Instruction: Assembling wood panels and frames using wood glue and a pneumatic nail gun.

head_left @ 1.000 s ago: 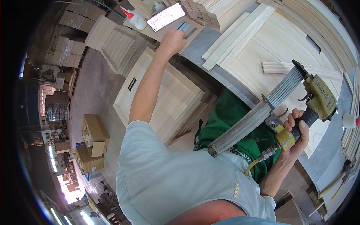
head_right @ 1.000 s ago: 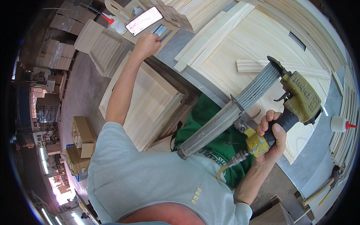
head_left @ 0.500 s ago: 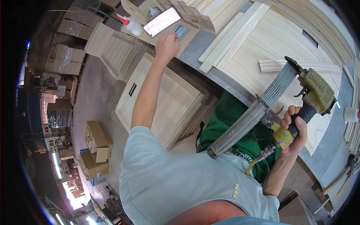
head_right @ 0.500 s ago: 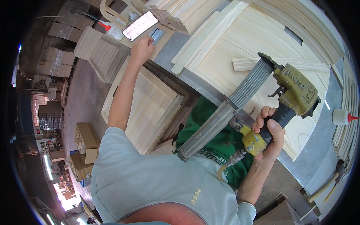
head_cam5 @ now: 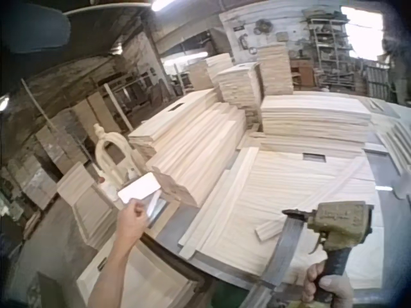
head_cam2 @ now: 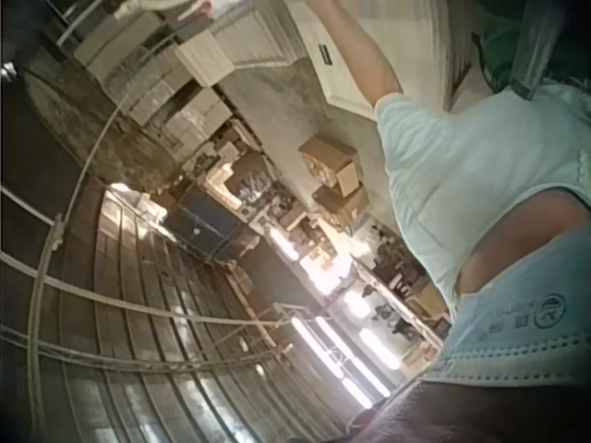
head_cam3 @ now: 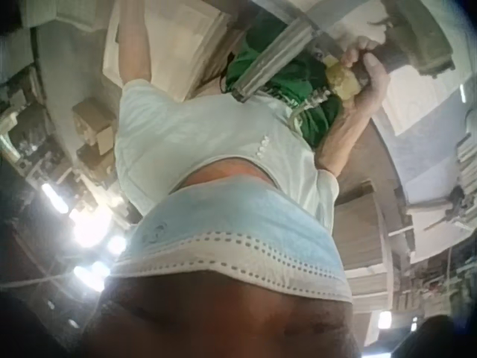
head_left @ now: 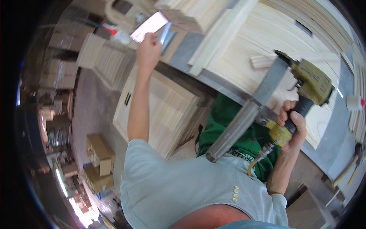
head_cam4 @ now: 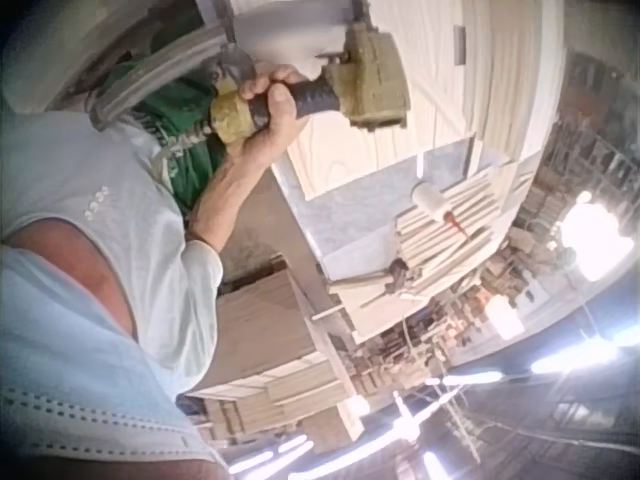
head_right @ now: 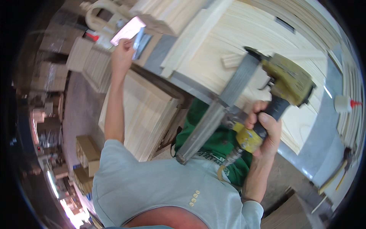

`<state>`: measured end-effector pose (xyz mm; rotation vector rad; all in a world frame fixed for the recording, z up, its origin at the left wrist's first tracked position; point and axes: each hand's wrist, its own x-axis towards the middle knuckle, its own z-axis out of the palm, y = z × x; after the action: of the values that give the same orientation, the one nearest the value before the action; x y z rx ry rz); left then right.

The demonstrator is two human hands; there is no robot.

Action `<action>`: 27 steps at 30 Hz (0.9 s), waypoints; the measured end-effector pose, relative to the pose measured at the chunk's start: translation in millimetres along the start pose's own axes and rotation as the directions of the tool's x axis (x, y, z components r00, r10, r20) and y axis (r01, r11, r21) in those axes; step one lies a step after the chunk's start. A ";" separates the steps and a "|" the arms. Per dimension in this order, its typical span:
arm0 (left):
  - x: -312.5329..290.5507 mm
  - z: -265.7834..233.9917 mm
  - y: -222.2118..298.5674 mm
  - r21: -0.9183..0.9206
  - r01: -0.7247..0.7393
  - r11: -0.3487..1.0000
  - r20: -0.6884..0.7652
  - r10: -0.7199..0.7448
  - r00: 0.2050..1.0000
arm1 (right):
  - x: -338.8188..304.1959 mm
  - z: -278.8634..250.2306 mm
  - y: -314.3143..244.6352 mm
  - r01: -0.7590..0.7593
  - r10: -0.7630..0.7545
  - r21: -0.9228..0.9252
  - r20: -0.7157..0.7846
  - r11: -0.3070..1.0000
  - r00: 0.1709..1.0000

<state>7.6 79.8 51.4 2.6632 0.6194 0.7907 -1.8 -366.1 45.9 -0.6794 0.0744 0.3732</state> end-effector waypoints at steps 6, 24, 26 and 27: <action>-51.0 -24.1 120.2 -0.662 0.154 0.733 0.422 0.195 0.885 | 2.3 6.8 -4.2 -0.031 0.029 -0.060 -0.033 0.998 0.999; -83.7 55.7 244.2 -0.762 0.273 0.588 0.586 0.444 0.678 | -6.7 -1.1 -14.5 0.074 -0.091 -0.127 -0.135 0.989 0.987; -84.3 58.2 243.3 -0.757 0.274 0.593 0.591 0.443 0.674 | -6.8 -3.9 -14.1 0.062 -0.077 -0.122 -0.119 0.991 0.990; -84.4 60.0 242.6 -0.749 0.252 0.613 0.587 0.438 0.681 | -6.9 -5.6 -14.1 0.051 -0.064 -0.122 -0.103 0.991 0.993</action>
<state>55.1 -179.5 60.2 1.8681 -0.1349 -0.0979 -2.7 -381.8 51.3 -0.8175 0.1347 0.2875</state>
